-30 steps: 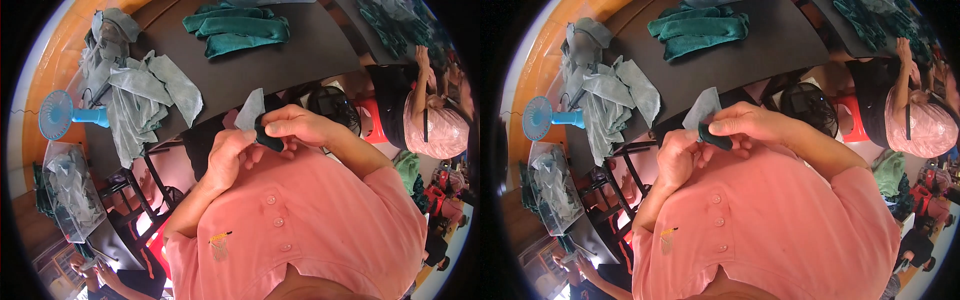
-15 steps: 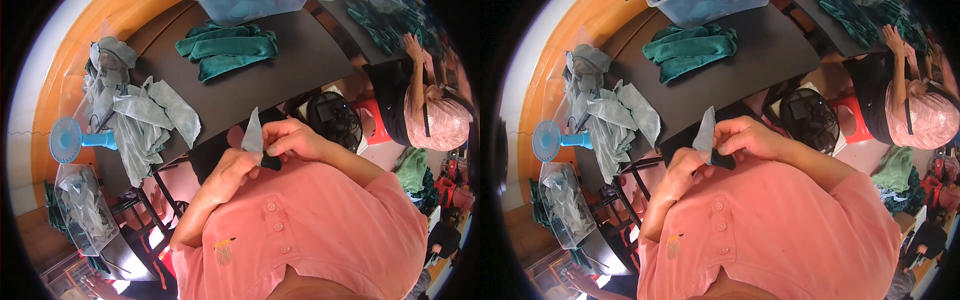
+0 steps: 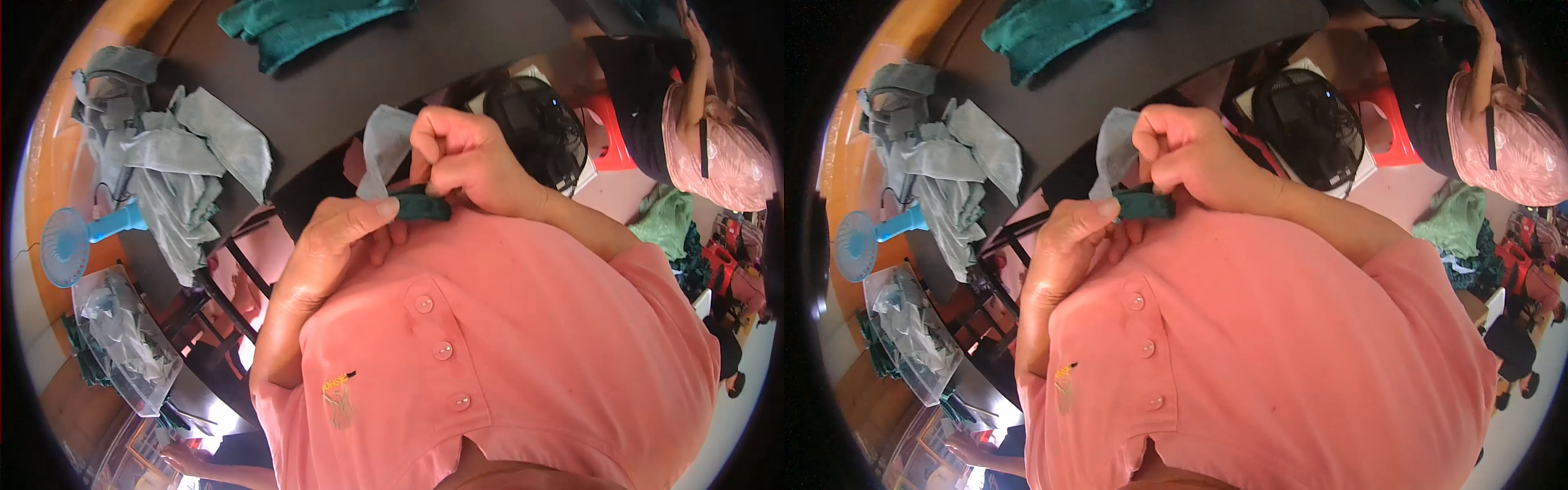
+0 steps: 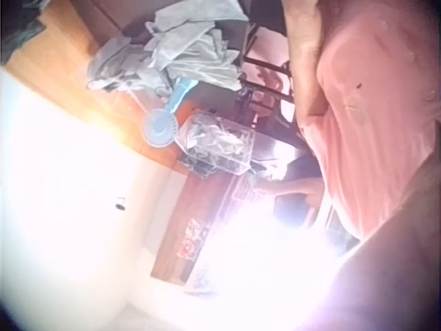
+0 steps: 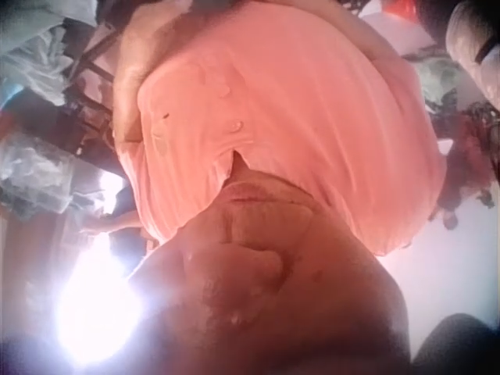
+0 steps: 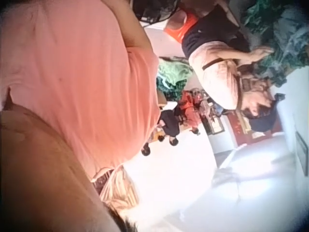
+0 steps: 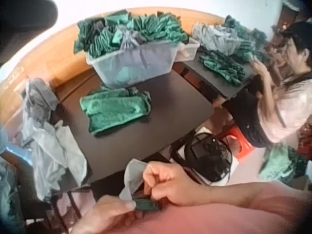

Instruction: Turning green fabric strips inside out using hands and a wooden stick.

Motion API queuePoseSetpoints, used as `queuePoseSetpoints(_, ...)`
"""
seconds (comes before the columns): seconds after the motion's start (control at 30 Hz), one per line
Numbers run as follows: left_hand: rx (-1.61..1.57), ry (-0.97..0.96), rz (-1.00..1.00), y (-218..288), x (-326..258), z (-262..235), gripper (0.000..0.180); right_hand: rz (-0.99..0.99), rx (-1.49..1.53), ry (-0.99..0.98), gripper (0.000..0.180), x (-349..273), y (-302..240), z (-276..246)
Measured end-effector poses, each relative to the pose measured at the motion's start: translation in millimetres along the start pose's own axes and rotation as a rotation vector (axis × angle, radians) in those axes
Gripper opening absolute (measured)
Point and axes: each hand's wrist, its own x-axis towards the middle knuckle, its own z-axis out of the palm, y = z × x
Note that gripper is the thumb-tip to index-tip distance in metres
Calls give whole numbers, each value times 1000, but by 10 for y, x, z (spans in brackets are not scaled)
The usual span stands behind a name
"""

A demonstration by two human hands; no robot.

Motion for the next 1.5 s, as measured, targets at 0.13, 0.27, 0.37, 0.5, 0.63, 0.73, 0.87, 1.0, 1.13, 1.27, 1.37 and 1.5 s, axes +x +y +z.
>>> queuePoseSetpoints(0.13,-152,-52,149,-94,4,-208,48,-220,-126,152,22,22,165,-158)
queuePoseSetpoints(0.27,-101,173,446,-174,-184,-451,37,-158,-253,190,21,-121,38,-396)
queuePoseSetpoints(0.37,370,32,724,96,-100,-129,23,-416,-821,99,25,-132,-20,-278)
queuePoseSetpoints(0.5,214,118,389,319,162,213,20,-737,-977,1,27,-21,-160,-186)
queuePoseSetpoints(0.63,137,78,331,213,331,285,22,-821,-1076,-65,28,-7,-293,-188)
queuePoseSetpoints(0.73,59,43,245,278,342,321,25,-810,-1048,-80,29,-5,-333,-164)
queuePoseSetpoints(0.87,87,48,210,271,385,337,23,-817,-944,-49,31,52,-302,-160)
queuePoseSetpoints(1.0,-93,10,186,257,423,377,13,-887,-881,-20,33,108,-276,-141)
queuePoseSetpoints(1.13,26,109,446,207,491,351,10,-973,-828,4,27,129,-300,-162)
queuePoseSetpoints(1.27,-79,269,535,262,415,270,10,-867,-569,59,18,76,-418,-115)
queuePoseSetpoints(1.37,-346,222,556,265,400,222,10,-852,-498,106,17,182,-254,-217)
queuePoseSetpoints(1.5,-394,274,506,166,423,218,12,-538,-412,209,19,172,-105,-255)
